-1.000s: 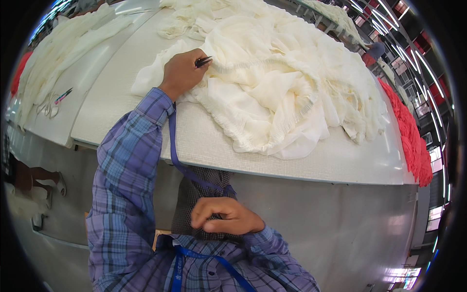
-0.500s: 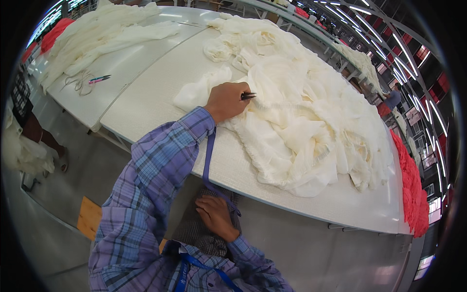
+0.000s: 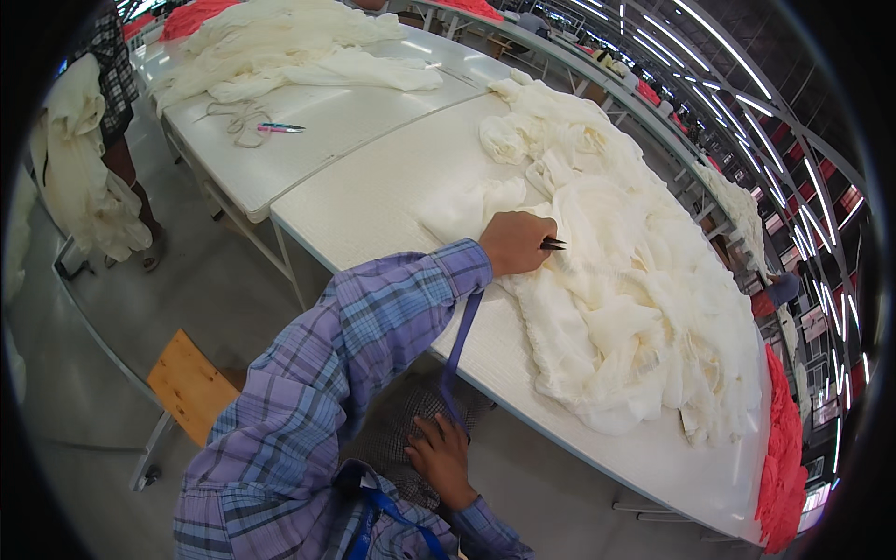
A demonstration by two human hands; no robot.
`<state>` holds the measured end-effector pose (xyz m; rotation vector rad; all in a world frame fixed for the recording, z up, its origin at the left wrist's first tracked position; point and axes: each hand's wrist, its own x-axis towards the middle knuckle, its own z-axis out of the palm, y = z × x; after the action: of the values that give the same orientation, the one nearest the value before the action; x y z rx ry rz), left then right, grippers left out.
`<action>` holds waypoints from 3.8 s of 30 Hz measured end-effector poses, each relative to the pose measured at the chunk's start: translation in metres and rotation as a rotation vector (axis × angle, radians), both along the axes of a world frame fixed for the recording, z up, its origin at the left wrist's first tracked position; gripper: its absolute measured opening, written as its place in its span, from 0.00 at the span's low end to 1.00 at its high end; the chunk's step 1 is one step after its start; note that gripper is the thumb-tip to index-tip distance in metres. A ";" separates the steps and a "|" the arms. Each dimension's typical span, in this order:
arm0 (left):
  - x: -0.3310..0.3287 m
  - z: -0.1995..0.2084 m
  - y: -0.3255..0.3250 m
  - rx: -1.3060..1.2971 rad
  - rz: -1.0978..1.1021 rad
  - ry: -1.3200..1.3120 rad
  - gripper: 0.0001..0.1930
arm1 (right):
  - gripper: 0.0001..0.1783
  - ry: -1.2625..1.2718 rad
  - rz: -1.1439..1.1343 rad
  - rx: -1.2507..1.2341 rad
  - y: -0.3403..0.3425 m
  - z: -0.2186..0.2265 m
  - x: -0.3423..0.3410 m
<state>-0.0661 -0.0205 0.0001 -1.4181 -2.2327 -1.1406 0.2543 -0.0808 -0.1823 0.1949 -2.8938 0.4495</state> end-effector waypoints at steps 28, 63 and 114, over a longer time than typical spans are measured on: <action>0.000 -0.001 -0.002 -0.011 -0.012 -0.026 0.09 | 0.18 0.182 -0.314 -0.520 -0.010 -0.048 0.025; -0.001 0.001 -0.002 0.012 -0.034 -0.054 0.07 | 0.20 -0.373 -0.145 -0.542 0.027 -0.009 0.046; 0.007 0.020 -0.035 0.050 -0.105 -0.413 0.09 | 0.18 0.261 0.176 -0.801 0.124 0.272 -0.105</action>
<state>-0.0586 -0.0550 0.0203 -1.3956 -2.3916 -1.6414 0.1493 0.0432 0.0897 0.3376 -2.2373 1.4290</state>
